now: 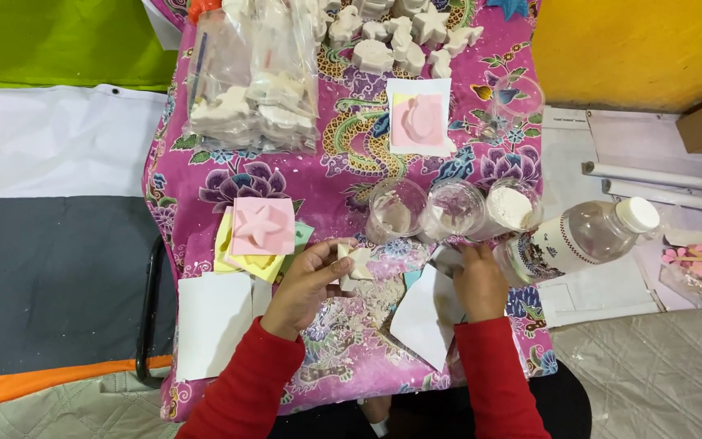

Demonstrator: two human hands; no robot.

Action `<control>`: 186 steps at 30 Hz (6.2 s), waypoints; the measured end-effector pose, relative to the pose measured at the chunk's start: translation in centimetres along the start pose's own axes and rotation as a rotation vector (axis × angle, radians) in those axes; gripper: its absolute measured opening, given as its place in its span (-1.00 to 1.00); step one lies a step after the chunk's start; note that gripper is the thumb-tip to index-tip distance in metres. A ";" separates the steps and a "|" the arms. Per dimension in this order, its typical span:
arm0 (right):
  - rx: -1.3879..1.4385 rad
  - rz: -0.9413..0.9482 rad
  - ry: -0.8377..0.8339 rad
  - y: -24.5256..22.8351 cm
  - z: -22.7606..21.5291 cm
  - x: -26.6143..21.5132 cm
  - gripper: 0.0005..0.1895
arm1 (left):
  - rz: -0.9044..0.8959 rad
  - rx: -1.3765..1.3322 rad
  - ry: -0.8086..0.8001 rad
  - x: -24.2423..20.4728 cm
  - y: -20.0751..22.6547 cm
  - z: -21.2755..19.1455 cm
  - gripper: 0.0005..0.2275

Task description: Demolding small plaster figures and cleaning excess material from their edges by hand.

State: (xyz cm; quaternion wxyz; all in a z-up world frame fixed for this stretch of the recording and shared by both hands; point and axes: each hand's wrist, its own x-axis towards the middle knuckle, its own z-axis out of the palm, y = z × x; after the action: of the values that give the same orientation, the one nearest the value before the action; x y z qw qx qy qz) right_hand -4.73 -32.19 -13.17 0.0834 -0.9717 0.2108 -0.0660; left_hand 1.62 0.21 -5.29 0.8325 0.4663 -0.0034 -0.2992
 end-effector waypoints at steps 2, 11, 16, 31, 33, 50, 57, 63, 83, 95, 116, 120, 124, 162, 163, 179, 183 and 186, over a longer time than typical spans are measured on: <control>0.004 -0.002 0.049 0.0 -0.9 -0.4 -0.60 | 0.001 0.007 -0.001 0.0 0.0 0.0 -0.49; 0.107 -0.203 0.590 -1.2 -7.1 -5.0 -0.74 | 0.025 0.020 -0.163 -0.8 0.4 0.0 -0.50; 0.696 -0.348 0.575 -6.3 -10.1 -6.7 -0.79 | 0.057 0.067 -0.333 -1.6 2.3 0.8 -0.47; 1.592 0.072 -0.112 -14.5 -4.8 -6.6 -0.64 | -0.026 -0.046 -0.519 -1.2 1.3 -1.4 -0.41; 1.330 -0.005 0.067 -14.5 -3.7 -7.0 -0.58 | -0.031 -0.021 -0.495 -1.4 1.5 -0.8 -0.48; 1.510 -0.051 -0.177 -15.6 -6.1 -8.1 -0.50 | 0.021 0.038 -0.282 -0.4 0.5 -1.1 -0.52; 1.531 -0.109 -0.030 -14.7 -7.5 -6.4 -0.50 | -0.048 0.092 -0.338 0.0 4.5 2.0 -0.50; 1.430 -0.120 0.117 -15.5 -7.1 -5.1 -0.71 | 0.195 0.045 -0.326 -0.4 4.8 3.1 -0.45; 0.955 -0.674 0.413 -17.0 -7.9 -5.0 -0.66 | -0.073 -0.393 -0.155 2.3 1.2 -0.1 -0.61; 1.510 -0.278 0.104 -14.6 -7.0 -5.4 -0.74 | 0.111 -0.011 0.007 1.7 2.2 0.8 -0.50; 0.746 -0.405 0.058 -17.0 -14.9 -3.4 -0.66 | 0.335 0.194 -0.006 1.3 1.2 1.2 -0.37; 1.016 -0.188 -0.472 -16.8 -14.2 0.8 -0.31 | 0.454 0.164 -0.055 0.3 1.5 2.6 -0.34; 0.859 -0.192 -0.597 -18.2 -16.5 2.1 -0.59 | 0.376 0.199 -0.020 0.0 2.1 2.4 -0.36; 0.416 -0.038 -0.680 -8.3 -16.6 41.8 -0.47 | 0.359 -0.045 0.389 5.8 -5.2 -6.1 -0.56; 0.416 -0.037 -0.683 -8.7 -16.9 41.5 -0.47 | 0.357 -0.045 0.391 5.7 -5.1 -5.9 -0.56; 0.571 0.150 -0.684 -8.6 -15.4 42.3 -0.85 | 0.352 -0.083 0.288 5.9 -6.2 -7.4 -0.53; 0.603 0.187 -0.687 -8.7 -15.1 42.2 -0.79 | 0.256 -0.157 0.309 5.8 -6.1 -7.5 -0.54; 0.677 0.204 -0.670 -7.9 -13.9 43.0 -0.81 | 0.259 -0.118 0.321 5.6 -5.7 -7.0 -0.54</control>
State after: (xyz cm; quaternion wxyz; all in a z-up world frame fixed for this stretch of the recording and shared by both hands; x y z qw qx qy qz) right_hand 34.95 -45.04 5.97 0.4642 -0.8322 0.2331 0.1939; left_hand 5.42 0.63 -15.26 0.8797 0.4541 0.0867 -0.1114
